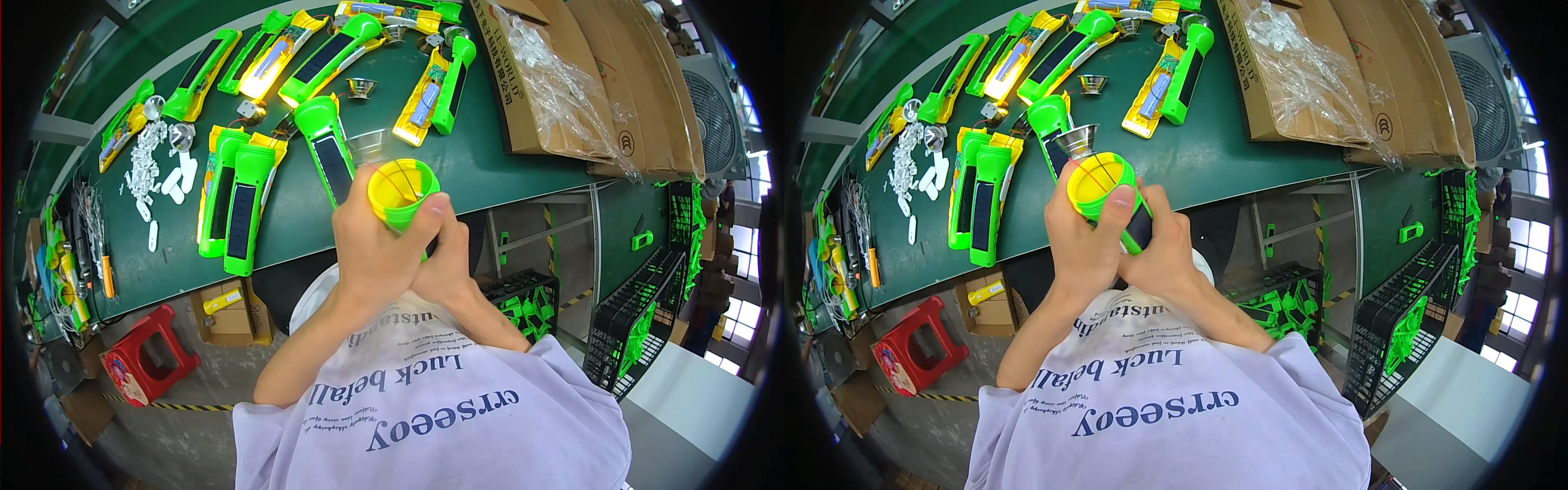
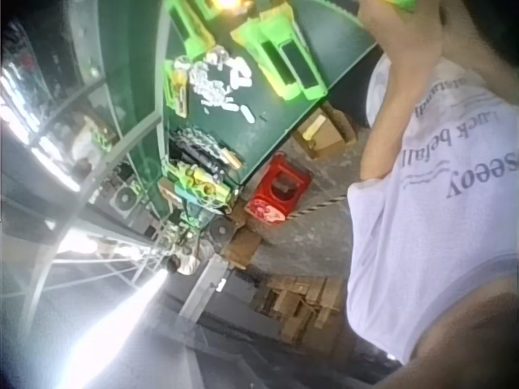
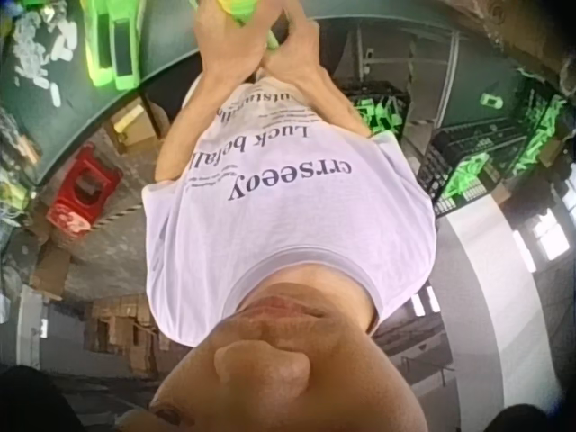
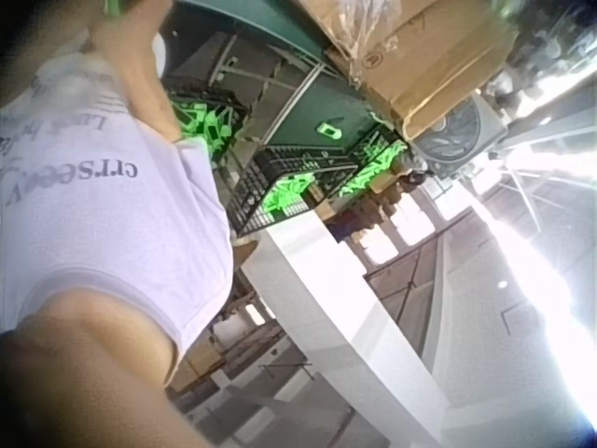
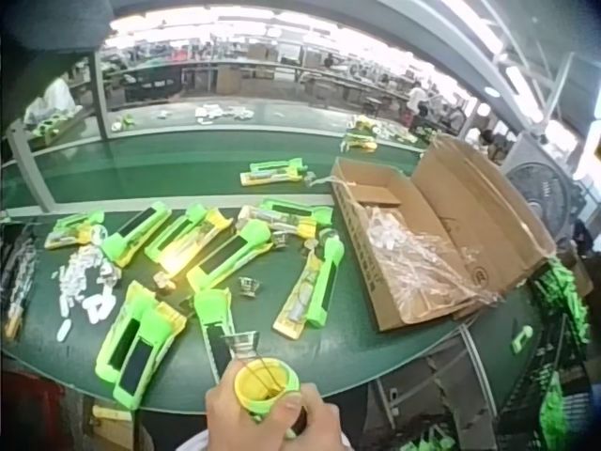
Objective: The person collects flashlight components from a conveyor belt and assembles flashlights by placing switch covers and reflectors into the flashlight bodies and fitting the casing pieces together by hand.
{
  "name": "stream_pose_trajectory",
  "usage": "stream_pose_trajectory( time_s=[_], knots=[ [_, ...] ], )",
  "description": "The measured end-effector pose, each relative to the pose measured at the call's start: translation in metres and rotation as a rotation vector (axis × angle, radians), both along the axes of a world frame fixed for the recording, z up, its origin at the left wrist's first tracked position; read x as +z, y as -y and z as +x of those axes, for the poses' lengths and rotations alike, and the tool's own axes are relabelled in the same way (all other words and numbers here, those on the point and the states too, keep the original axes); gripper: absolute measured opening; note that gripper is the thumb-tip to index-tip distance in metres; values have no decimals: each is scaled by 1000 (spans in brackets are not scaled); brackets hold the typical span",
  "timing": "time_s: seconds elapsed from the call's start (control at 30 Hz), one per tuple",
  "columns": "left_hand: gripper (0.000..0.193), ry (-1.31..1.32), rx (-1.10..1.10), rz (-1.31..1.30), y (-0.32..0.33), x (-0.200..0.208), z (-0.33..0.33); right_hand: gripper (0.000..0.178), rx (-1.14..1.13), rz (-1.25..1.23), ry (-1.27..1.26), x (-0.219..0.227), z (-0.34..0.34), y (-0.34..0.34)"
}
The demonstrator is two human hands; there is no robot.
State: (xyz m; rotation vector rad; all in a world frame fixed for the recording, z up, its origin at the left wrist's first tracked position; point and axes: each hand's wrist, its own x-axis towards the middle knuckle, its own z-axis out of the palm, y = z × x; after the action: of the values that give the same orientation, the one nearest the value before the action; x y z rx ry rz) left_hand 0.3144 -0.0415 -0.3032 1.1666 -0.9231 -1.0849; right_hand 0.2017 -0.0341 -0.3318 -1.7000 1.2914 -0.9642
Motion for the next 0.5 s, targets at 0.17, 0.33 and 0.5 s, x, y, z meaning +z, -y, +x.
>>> stream_pose_trajectory(
  time_s=[0.17, 0.33, 0.5],
  knots=[
    [39, 409, -146, -39, 7, 5, 15, 51, 146, 539, 434, 16, -10, 5],
    [47, 539, -535, 272, 49, 27, 57, 48, 543, 1145, 1139, -4, -17, -14],
    [51, 591, -521, 250, 48, 24, 84, 51, 499, 1170, 1289, -9, -14, -19]
  ],
)
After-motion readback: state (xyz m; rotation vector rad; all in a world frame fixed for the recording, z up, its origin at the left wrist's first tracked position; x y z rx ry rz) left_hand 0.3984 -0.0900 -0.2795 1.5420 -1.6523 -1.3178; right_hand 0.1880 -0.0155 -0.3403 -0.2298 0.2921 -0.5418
